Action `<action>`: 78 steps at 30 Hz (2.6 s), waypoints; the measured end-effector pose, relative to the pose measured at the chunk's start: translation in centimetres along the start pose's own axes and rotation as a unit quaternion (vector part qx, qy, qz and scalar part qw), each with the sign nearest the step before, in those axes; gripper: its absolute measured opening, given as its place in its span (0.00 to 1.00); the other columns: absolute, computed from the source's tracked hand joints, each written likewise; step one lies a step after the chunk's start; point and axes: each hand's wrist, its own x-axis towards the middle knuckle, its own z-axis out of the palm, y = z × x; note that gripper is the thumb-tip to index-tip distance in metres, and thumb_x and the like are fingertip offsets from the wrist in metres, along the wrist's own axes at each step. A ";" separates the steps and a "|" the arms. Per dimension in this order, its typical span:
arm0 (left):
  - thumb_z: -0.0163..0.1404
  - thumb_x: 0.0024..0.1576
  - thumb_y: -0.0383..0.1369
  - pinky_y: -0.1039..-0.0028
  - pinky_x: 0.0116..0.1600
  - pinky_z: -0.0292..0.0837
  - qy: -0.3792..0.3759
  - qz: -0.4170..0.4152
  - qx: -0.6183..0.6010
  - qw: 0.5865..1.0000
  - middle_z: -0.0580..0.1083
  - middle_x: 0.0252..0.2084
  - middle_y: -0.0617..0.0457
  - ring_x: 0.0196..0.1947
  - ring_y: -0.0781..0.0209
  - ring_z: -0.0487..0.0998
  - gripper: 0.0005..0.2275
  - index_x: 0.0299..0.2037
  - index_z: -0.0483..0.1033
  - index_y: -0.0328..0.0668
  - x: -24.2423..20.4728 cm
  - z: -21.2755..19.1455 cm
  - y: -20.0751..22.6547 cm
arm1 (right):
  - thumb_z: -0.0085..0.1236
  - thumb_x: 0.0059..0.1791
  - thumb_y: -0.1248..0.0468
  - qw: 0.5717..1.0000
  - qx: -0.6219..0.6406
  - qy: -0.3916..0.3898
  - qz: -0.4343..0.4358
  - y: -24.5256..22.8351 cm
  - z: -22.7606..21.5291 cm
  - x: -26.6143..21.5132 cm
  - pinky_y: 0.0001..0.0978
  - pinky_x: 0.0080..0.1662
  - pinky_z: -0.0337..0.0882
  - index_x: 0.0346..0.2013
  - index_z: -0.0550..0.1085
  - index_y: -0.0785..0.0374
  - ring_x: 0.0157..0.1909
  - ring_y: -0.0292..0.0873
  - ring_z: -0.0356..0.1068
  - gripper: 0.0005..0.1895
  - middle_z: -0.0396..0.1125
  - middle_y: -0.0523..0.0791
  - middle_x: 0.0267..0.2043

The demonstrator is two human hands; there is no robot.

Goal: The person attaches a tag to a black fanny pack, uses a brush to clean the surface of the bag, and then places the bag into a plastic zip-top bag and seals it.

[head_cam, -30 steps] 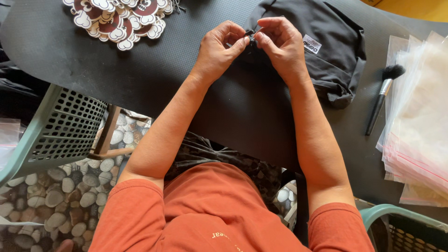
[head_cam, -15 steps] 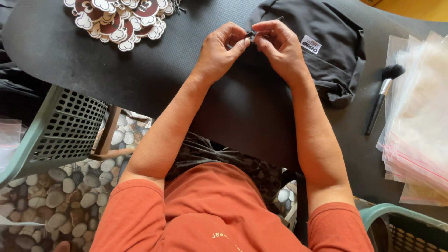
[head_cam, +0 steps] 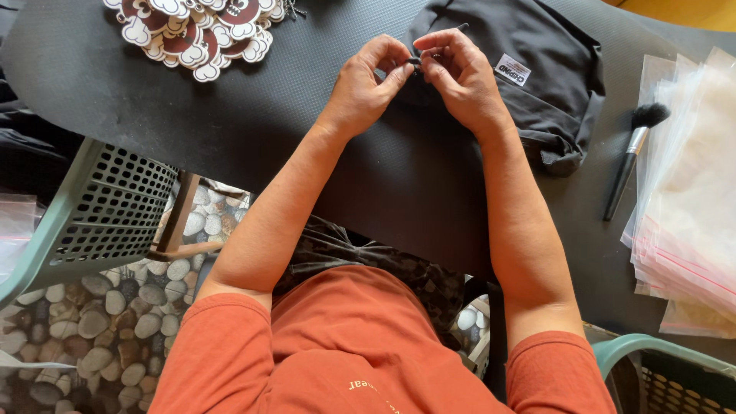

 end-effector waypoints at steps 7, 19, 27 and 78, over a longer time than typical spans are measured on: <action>0.54 0.61 0.31 0.83 0.31 0.64 -0.004 -0.030 0.012 0.999 0.72 0.34 0.69 0.30 0.78 0.68 0.04 0.38 0.73 0.56 0.0 -0.2 0.3 | 0.46 0.59 0.72 1.000 -0.001 -0.009 -0.008 -0.2 0.0 -0.1 0.22 0.50 0.65 0.54 0.69 0.62 0.43 0.31 0.62 0.09 0.63 0.40 0.39; 0.54 0.61 0.32 0.79 0.44 0.71 -0.002 -0.023 0.014 1.000 0.74 0.35 0.67 0.34 0.73 0.73 0.03 0.37 0.72 0.54 0.0 -0.2 0.3 | 0.53 0.59 0.72 0.999 -0.030 0.021 -0.025 1.4 0.0 0.4 0.19 0.47 0.66 0.49 0.71 0.60 0.42 0.28 0.64 0.06 0.66 0.40 0.41; 0.57 0.60 0.31 0.82 0.43 0.72 0.011 -0.013 -0.002 1.000 0.75 0.32 0.68 0.32 0.76 0.74 0.04 0.36 0.74 0.54 0.1 0.0 -0.3 | 0.55 0.57 0.75 1.000 0.002 0.008 -0.025 1.2 -0.2 0.2 0.19 0.49 0.70 0.45 0.70 0.62 0.44 0.31 0.68 0.06 0.68 0.42 0.41; 0.58 0.54 0.36 0.81 0.18 0.66 -0.017 -0.248 -0.074 0.966 0.79 0.26 0.60 0.20 0.74 0.77 0.05 0.35 0.77 0.47 3.5 -0.1 -2.6 | 0.67 0.59 0.71 0.852 -0.421 0.017 -0.312 -0.3 0.8 -0.4 0.44 0.50 0.70 0.48 0.77 0.67 0.47 0.53 0.70 0.06 0.69 0.52 0.50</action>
